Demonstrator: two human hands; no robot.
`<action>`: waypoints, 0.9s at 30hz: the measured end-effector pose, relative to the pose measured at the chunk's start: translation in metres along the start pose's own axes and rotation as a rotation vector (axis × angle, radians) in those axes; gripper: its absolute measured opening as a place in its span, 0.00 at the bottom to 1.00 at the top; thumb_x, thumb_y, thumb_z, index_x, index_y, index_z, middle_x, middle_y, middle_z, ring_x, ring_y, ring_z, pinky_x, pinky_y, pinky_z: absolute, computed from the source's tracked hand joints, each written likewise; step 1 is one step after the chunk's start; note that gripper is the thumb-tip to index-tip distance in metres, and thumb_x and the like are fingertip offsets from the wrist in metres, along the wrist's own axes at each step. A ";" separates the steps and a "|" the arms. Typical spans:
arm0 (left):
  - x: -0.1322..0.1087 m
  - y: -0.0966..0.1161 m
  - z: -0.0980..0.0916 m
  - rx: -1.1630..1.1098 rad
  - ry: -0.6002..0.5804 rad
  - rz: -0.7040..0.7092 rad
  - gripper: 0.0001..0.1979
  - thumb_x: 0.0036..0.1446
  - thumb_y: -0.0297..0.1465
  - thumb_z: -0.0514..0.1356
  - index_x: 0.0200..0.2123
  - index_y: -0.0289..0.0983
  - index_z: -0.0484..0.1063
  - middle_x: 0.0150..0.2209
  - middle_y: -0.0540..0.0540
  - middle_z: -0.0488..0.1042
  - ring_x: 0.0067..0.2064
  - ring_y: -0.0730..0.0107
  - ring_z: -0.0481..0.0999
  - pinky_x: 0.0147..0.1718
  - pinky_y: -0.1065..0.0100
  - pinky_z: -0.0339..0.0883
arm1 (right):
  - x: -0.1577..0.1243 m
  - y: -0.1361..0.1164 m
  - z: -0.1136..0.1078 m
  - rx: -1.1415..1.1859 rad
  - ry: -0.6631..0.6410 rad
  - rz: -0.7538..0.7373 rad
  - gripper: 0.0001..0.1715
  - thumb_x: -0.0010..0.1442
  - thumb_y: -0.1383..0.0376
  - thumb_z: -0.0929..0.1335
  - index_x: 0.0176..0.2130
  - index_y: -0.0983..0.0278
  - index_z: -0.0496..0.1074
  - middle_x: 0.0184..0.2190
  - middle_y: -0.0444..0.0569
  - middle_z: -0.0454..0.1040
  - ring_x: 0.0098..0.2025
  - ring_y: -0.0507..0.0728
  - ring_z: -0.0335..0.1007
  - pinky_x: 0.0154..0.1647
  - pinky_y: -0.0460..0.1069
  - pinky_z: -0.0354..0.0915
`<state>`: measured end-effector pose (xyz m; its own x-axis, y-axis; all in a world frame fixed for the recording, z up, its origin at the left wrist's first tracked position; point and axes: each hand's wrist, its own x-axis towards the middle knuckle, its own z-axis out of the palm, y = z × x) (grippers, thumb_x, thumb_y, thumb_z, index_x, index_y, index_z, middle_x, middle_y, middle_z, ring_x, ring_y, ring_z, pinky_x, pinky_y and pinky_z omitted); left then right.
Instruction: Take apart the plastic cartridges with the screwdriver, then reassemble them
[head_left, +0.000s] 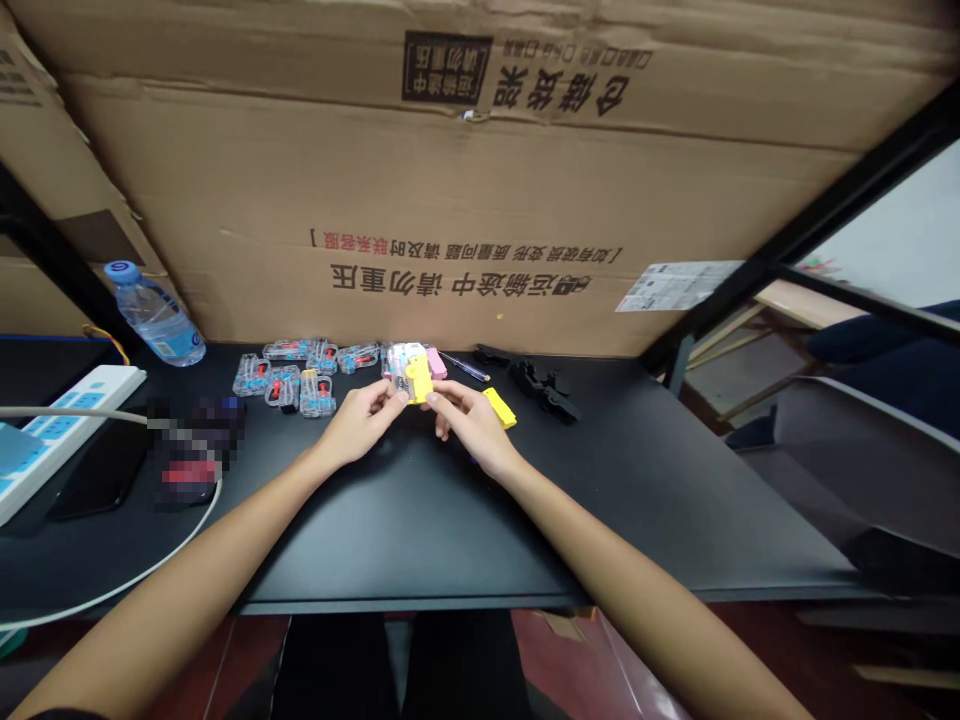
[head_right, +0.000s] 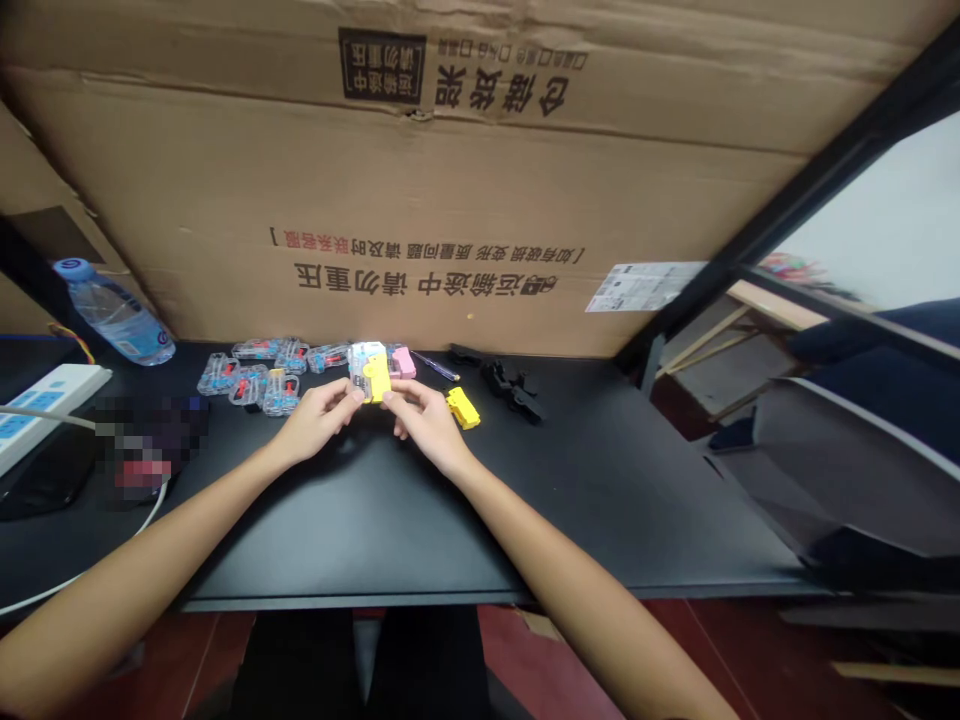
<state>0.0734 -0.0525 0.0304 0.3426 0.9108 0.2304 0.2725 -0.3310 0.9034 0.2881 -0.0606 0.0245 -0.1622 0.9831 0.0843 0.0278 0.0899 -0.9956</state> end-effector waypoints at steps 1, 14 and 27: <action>0.000 0.000 0.000 0.006 -0.006 -0.002 0.22 0.70 0.49 0.57 0.31 0.39 0.66 0.24 0.53 0.67 0.25 0.72 0.65 0.27 0.68 0.58 | -0.001 0.000 0.001 -0.003 -0.009 0.014 0.26 0.61 0.47 0.76 0.49 0.63 0.81 0.38 0.48 0.83 0.23 0.49 0.68 0.24 0.47 0.68; -0.004 0.004 0.000 0.165 -0.083 -0.018 0.22 0.74 0.47 0.52 0.36 0.39 0.75 0.25 0.52 0.70 0.28 0.67 0.70 0.31 0.66 0.59 | 0.024 -0.015 -0.063 -0.215 0.425 -0.153 0.19 0.56 0.51 0.76 0.39 0.63 0.81 0.32 0.50 0.82 0.27 0.55 0.71 0.29 0.51 0.69; -0.006 0.002 0.000 0.403 -0.084 -0.017 0.17 0.72 0.42 0.54 0.33 0.41 0.72 0.25 0.52 0.71 0.27 0.66 0.68 0.32 0.66 0.53 | 0.040 0.006 -0.094 -0.803 0.465 -0.341 0.19 0.64 0.53 0.70 0.42 0.65 0.83 0.35 0.54 0.79 0.36 0.61 0.74 0.42 0.56 0.70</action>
<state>0.0717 -0.0581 0.0307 0.4030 0.8991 0.1710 0.6034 -0.4015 0.6889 0.3749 -0.0061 0.0255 0.1129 0.8338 0.5404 0.7401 0.2923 -0.6056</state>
